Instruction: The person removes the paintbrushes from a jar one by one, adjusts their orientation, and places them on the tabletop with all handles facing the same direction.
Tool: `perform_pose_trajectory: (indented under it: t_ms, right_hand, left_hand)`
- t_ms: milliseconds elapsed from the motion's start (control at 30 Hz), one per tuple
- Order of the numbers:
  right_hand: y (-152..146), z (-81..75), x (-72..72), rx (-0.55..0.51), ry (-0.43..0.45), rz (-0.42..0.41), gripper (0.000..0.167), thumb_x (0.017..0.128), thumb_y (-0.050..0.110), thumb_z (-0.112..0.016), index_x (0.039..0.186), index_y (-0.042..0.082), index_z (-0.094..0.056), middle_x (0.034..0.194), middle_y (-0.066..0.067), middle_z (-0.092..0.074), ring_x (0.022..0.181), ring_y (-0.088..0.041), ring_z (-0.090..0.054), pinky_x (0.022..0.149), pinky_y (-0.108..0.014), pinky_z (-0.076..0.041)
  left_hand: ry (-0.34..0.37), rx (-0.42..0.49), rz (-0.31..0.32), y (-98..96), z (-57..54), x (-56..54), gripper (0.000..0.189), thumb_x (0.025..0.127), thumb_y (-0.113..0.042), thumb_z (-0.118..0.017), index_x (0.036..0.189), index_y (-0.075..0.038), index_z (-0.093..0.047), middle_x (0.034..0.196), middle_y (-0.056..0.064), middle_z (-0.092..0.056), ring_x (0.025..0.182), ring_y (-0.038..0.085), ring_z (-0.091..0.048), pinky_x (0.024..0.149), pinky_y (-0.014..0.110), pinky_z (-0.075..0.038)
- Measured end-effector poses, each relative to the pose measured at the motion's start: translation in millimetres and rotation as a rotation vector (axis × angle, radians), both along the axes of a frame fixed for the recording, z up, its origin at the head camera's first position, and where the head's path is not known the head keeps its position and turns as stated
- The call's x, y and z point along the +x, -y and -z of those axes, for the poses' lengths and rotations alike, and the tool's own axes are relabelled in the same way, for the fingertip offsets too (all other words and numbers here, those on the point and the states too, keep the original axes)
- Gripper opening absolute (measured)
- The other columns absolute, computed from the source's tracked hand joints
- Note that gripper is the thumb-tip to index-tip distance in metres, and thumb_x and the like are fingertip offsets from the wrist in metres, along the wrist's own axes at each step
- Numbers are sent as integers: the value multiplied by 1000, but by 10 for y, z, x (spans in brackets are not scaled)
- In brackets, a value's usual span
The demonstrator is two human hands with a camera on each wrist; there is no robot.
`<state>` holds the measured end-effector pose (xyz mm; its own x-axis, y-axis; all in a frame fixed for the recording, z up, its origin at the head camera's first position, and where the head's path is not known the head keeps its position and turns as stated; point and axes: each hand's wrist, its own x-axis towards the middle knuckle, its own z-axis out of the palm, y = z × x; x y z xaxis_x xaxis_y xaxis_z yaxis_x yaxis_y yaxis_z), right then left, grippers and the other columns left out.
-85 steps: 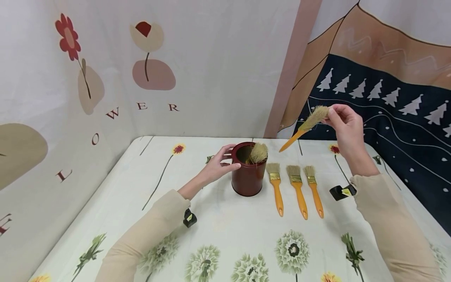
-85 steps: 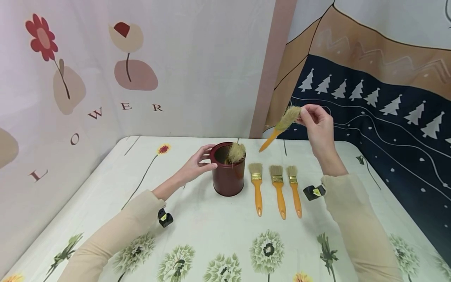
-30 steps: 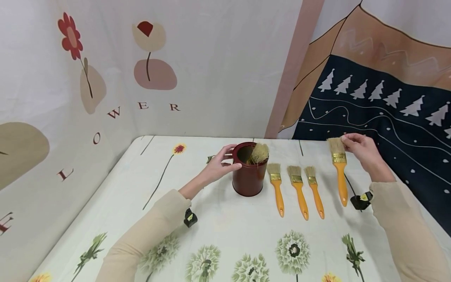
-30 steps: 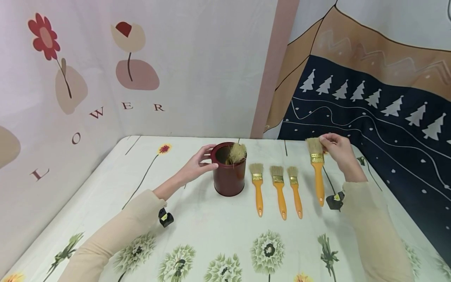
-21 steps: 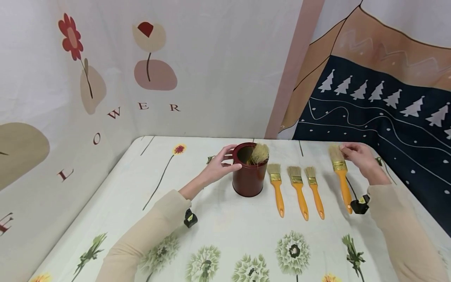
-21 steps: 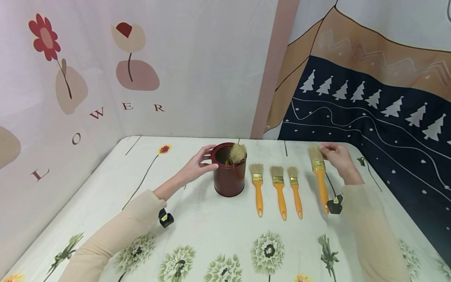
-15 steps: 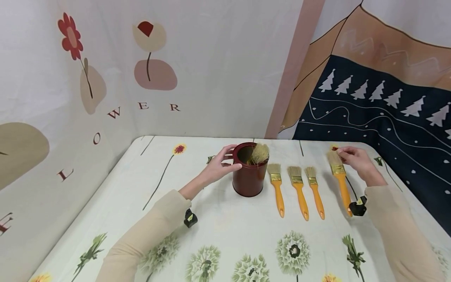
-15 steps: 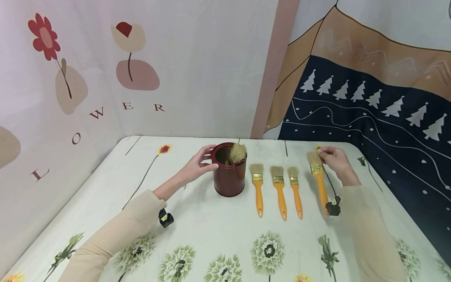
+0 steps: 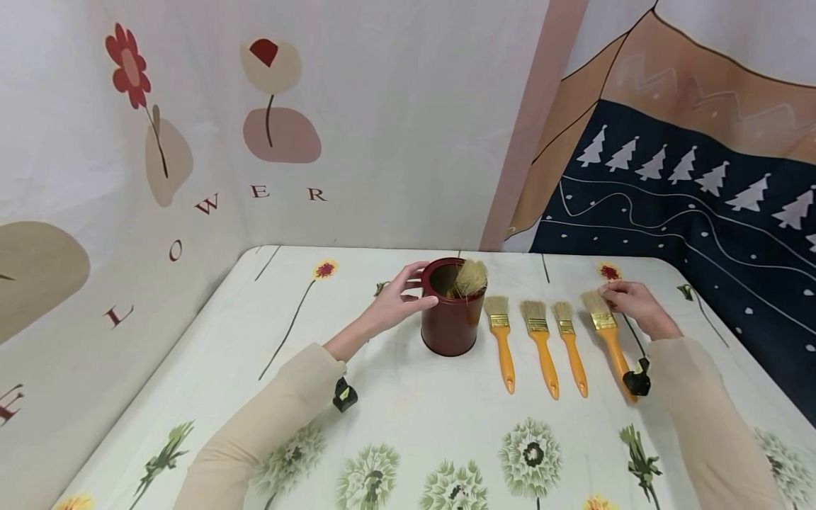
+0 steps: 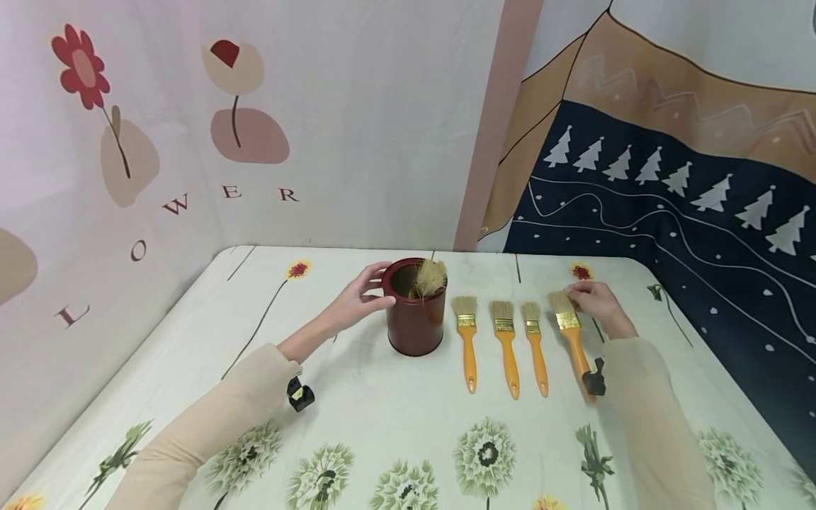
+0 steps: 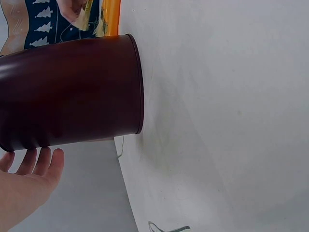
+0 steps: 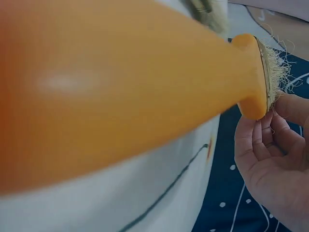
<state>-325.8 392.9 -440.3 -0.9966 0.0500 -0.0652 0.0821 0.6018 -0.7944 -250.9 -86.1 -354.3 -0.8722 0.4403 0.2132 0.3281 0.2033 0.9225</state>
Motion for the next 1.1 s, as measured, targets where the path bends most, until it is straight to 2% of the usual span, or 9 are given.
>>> perform_pose_trajectory:
  t_ms: [167,267,333,467,633,733,867,1100]
  right_hand:
    - [338,-366,307,-26,91,31,39,93,21,-43,113,-13,-44,105,-19,-47,80,-14,-47,64,-20,-45]
    - [468,-507,405,16,130,46,38,92,16,-41,115,-15,-42,105,-20,-46,80,-16,-46,68,-25,-45]
    - [512,-539,424,21,146,72,36,92,14,-40,116,-14,-43,105,-19,-47,78,-14,-47,69,-26,-46]
    - [533,-520,427,13,143,116,36,92,14,-42,115,-14,-44,103,-18,-48,74,-11,-47,65,-23,-46]
    - [531,-468,426,27,138,185,37,91,15,-44,115,-13,-45,105,-21,-47,83,-21,-47,55,-18,-41]
    - [522,-436,417,59,141,224,38,91,16,-44,116,-12,-45,106,-22,-46,87,-27,-45,60,-23,-41]
    - [509,-400,401,87,140,264,38,91,17,-45,116,-10,-47,105,-22,-48,87,-28,-47,73,-34,-41]
    - [499,-355,351,103,172,302,36,91,16,-45,117,-9,-47,104,-21,-48,87,-28,-47,77,-37,-42]
  left_hand:
    - [2,2,15,-15,-158,129,62,84,-12,-61,135,-3,-28,127,18,-39,113,28,-41,88,37,-39]
    - [5,-1,17,-22,-200,161,62,84,-11,-61,135,-2,-28,127,19,-39,113,29,-41,88,38,-39]
    - [5,2,17,-22,-209,170,61,84,-10,-60,135,-1,-28,127,20,-39,113,29,-41,88,39,-39]
    - [3,2,16,-23,-203,167,61,84,-10,-60,135,-1,-28,127,20,-38,113,30,-40,89,39,-39]
    - [4,-3,17,-24,-196,161,62,84,-11,-61,135,-1,-28,128,20,-38,114,30,-40,89,40,-38]
    - [2,-3,19,-24,-196,158,61,84,-12,-60,135,-2,-28,127,20,-38,113,29,-40,89,40,-38]
    - [-5,-1,19,-22,-193,151,61,84,-11,-60,135,-1,-28,127,21,-39,113,30,-40,88,40,-38]
    - [-14,0,22,-21,-199,155,61,84,-10,-60,135,-1,-28,127,22,-39,113,31,-40,88,41,-38]
